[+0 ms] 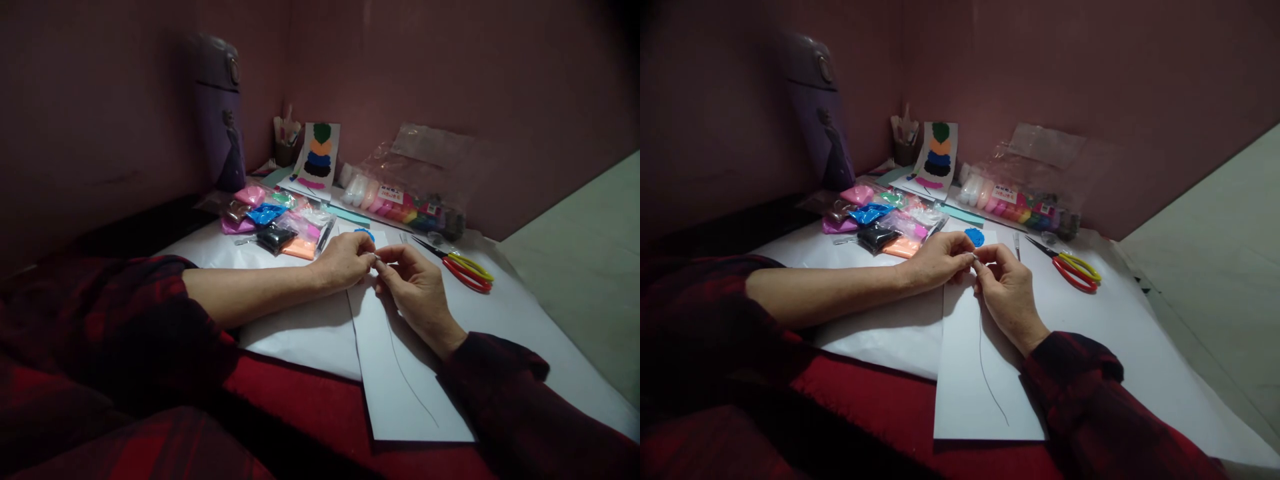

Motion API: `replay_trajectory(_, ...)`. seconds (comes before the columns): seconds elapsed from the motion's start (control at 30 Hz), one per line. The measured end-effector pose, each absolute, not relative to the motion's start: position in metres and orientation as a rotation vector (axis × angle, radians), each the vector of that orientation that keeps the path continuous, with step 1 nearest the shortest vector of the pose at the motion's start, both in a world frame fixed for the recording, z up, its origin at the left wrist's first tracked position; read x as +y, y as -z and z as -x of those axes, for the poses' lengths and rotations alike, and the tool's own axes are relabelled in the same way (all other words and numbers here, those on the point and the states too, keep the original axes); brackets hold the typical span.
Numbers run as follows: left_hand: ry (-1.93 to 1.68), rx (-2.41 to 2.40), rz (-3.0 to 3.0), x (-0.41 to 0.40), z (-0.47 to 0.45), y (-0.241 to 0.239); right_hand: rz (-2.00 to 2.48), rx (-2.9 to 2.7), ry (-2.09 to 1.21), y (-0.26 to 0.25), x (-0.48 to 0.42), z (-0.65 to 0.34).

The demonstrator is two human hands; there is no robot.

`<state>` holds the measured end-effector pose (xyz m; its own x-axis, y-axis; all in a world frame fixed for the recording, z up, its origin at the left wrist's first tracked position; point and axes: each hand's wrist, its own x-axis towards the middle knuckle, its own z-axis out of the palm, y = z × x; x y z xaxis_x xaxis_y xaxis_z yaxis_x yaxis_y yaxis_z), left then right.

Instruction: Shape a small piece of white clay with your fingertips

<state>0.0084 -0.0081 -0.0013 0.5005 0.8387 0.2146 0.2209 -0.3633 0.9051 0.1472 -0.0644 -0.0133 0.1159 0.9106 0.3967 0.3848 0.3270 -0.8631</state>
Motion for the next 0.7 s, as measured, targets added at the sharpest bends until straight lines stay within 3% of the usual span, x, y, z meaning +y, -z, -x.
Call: replay_trajectory(0.7,-0.799,0.926,-1.888,-0.0092,-0.0092,-0.0021,1.264,-1.518,-0.587,0.0169,-0.0634,-0.1498)
